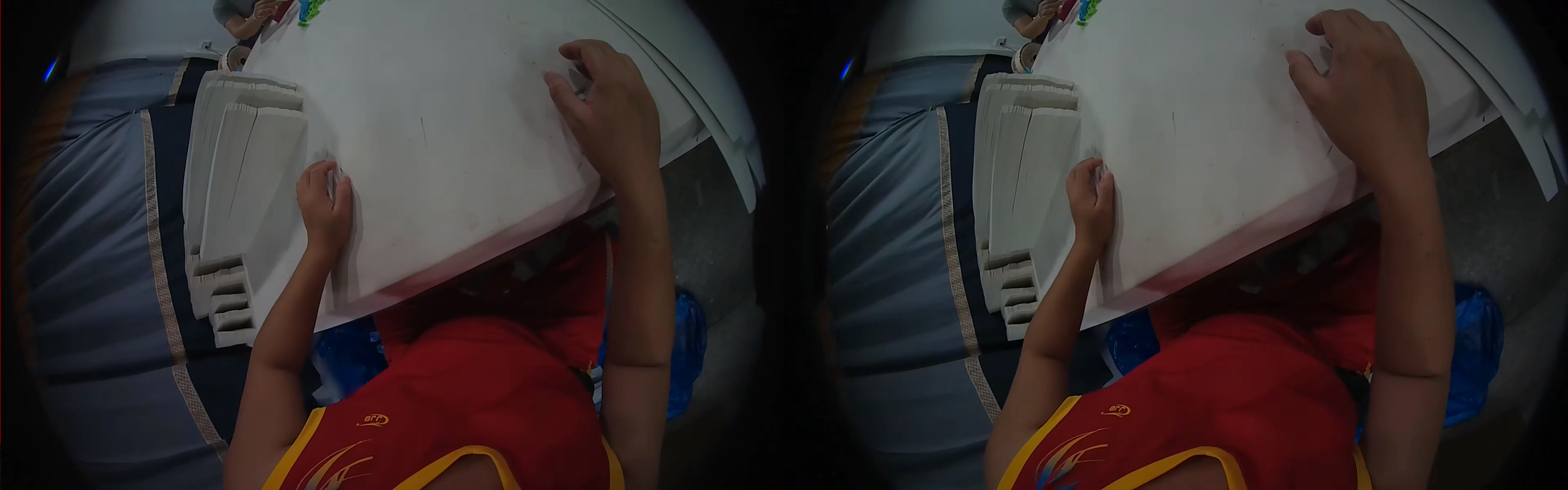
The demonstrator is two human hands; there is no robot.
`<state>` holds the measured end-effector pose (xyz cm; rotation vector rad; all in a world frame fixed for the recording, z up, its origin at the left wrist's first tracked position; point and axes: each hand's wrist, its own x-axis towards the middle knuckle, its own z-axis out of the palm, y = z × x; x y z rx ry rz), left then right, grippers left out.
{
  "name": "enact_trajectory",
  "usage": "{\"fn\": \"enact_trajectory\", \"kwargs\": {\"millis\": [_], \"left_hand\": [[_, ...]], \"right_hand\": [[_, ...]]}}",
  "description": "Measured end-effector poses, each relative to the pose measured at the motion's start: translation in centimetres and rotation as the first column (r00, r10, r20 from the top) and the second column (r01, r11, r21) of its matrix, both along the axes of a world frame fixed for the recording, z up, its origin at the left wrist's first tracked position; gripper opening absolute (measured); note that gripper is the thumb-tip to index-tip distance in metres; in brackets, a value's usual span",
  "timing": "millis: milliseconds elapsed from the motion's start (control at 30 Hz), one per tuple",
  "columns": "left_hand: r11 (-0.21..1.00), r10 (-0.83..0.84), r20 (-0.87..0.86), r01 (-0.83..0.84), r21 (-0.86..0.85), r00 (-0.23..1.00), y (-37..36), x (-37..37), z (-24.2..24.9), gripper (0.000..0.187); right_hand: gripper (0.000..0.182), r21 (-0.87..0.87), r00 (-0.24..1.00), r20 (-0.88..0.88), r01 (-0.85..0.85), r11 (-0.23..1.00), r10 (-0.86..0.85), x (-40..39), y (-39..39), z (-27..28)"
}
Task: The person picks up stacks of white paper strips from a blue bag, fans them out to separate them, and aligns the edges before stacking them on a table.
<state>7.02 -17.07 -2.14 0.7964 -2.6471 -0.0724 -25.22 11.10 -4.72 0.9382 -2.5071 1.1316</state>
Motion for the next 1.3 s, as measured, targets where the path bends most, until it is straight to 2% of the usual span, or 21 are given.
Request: {"fn": "enact_trajectory", "kwargs": {"millis": [100, 167, 300, 333, 400, 800, 867, 900, 967, 1033, 1100, 1133, 1200, 1233, 1300], "left_hand": [[1.0, -0.005, -0.038, 0.005, 0.008, 0.999, -0.3, 0.1, -0.3, 0.033], [0.998, -0.02, -0.016, 0.019, -0.053, 1.0, -0.5, 0.1, -0.4, 0.032], [0.999, -0.006, -0.051, 0.004, -0.034, 0.999, -0.6, 0.1, -0.6, 0.031], [0.999, -0.032, -0.083, 0.03, -0.022, 0.996, -0.5, 0.1, -0.7, 0.031], [0.999, 0.041, -0.054, -0.042, -0.017, 0.998, -0.5, -0.1, -0.6, 0.032], [0.997, 0.045, -0.076, -0.05, -0.066, 0.996, -0.7, 0.0, -1.8, 0.033], [0.997, 0.051, -0.087, -0.056, -0.048, 0.995, -0.3, 0.0, -1.7, 0.033], [0.997, 0.056, -0.078, -0.059, -0.039, 0.995, -0.2, -0.1, -1.6, 0.033], [0.997, 0.065, -0.089, -0.068, -0.028, 0.994, -0.1, -0.2, -1.5, 0.033], [0.996, 0.081, -0.091, -0.083, -0.015, 0.993, 0.2, -0.4, -1.3, 0.033], [0.997, 0.08, -0.082, -0.08, 0.004, 0.993, 0.4, -0.4, -1.2, 0.034], [0.996, 0.091, -0.094, -0.091, 0.011, 0.991, 0.5, -0.4, -1.1, 0.034], [0.994, 0.102, -0.086, -0.099, 0.034, 0.991, 0.8, -0.4, -0.9, 0.034], [0.993, 0.113, -0.098, -0.109, 0.041, 0.989, 0.9, -0.5, -0.7, 0.034], [0.993, 0.109, -0.07, -0.105, 0.054, 0.992, 1.1, -0.5, -0.2, 0.035]], "right_hand": [[0.036, -0.06, 1.0, -0.01, -0.022, 0.998, 0.022, 0.1, -0.1, 0.3], [0.033, -0.086, 0.996, -0.092, -0.027, 0.996, 0.019, -0.2, -0.1, 0.1], [0.029, -0.124, 0.995, -0.094, -0.044, 0.991, 0.032, -0.4, -0.6, -0.4], [0.028, -0.107, 0.995, -0.089, -0.046, 0.993, 0.036, -0.3, -0.6, -0.4], [0.027, -0.091, 0.994, -0.105, -0.036, 0.995, 0.027, -0.4, -0.6, -0.2], [0.029, 0.027, 0.993, -0.11, -0.034, 0.999, 0.037, -0.1, -0.8, 0.1], [0.037, 0.157, 0.999, -0.025, -0.036, 0.987, 0.04, -0.7, -1.1, 0.6], [0.037, 0.165, 0.998, -0.048, -0.036, 0.986, 0.044, -1.8, -1.3, 1.4], [0.052, 0.178, 0.964, -0.265, 0.054, 0.983, -0.005, -5.1, -1.4, 3.5], [0.086, 0.297, 0.899, -0.415, 0.279, 0.913, -0.14, -9.6, -1.6, 6.6], [0.12, 0.473, 0.885, -0.415, 0.406, 0.782, -0.209, -14.7, -2.2, 7.7], [0.12, 0.473, 0.882, -0.428, 0.404, 0.783, -0.197, -16.2, -2.1, 8.4], [0.14, 0.694, 0.952, -0.147, 0.293, 0.658, -0.27, -18.3, -2.1, 9.5], [0.14, 0.694, 0.953, -0.16, 0.295, 0.657, -0.258, -18.6, -2.3, 10.1], [0.148, 0.759, 0.956, -0.012, 0.199, 0.62, -0.292, -18.7, -2.5, 10.4]]}}
